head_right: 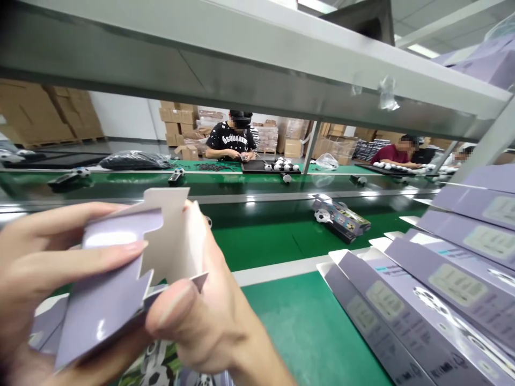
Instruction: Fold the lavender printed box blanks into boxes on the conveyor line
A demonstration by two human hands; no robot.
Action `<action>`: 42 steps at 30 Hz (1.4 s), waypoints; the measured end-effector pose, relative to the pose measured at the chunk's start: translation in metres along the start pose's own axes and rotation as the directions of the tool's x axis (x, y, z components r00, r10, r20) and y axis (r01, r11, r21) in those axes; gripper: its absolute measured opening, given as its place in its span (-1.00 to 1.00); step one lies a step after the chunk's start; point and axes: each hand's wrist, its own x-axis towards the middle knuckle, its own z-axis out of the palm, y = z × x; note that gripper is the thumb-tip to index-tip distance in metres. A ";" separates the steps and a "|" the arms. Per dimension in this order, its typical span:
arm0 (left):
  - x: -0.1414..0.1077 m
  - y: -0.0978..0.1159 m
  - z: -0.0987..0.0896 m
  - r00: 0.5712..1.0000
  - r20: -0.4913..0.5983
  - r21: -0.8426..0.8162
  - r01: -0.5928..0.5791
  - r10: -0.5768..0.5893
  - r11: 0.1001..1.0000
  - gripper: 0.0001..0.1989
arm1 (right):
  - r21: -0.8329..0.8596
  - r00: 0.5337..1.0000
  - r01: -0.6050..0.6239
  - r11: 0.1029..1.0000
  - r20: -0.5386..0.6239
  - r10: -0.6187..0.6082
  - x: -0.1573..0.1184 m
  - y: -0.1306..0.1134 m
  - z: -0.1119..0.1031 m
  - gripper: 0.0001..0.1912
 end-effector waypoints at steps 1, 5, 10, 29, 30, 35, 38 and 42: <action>0.001 0.000 -0.002 0.999 0.006 0.039 -0.038 0.037 0.999 -0.57 | 0.054 1.000 -0.021 0.998 0.017 0.020 -0.001 0.001 0.001 0.04; 0.003 0.002 -0.004 0.995 0.043 0.083 -0.088 0.085 0.993 -0.67 | 0.131 0.996 -0.042 0.990 0.088 0.031 -0.002 -0.004 0.005 -0.06; 0.004 0.004 -0.004 0.976 0.120 0.014 -0.184 0.181 0.983 -0.85 | 0.113 0.995 0.030 0.993 0.088 -0.040 0.003 -0.010 0.005 -0.27; 0.002 -0.009 -0.001 0.949 0.089 -0.078 -0.296 0.303 0.952 -0.92 | 0.442 0.958 -0.277 0.854 0.053 0.283 0.014 0.008 0.005 0.02; 0.001 -0.009 -0.001 0.951 0.092 -0.082 -0.287 0.294 0.954 -0.93 | 0.402 0.929 -0.369 0.838 0.135 0.344 0.013 0.006 0.001 0.05; -0.005 -0.011 0.005 0.976 0.075 -0.139 -0.193 0.205 0.971 -0.56 | 0.062 0.915 -0.360 0.931 0.220 0.339 0.010 -0.006 -0.009 -0.43; -0.004 -0.011 0.011 0.944 0.102 -0.096 -0.303 0.313 0.948 -0.60 | -0.097 0.953 -0.286 0.953 0.076 0.294 0.008 -0.012 -0.008 -0.60; -0.001 -0.009 0.015 0.909 0.110 -0.086 -0.395 0.403 0.915 -0.69 | -0.123 0.964 -0.264 0.957 -0.038 0.262 0.006 -0.007 -0.004 -0.60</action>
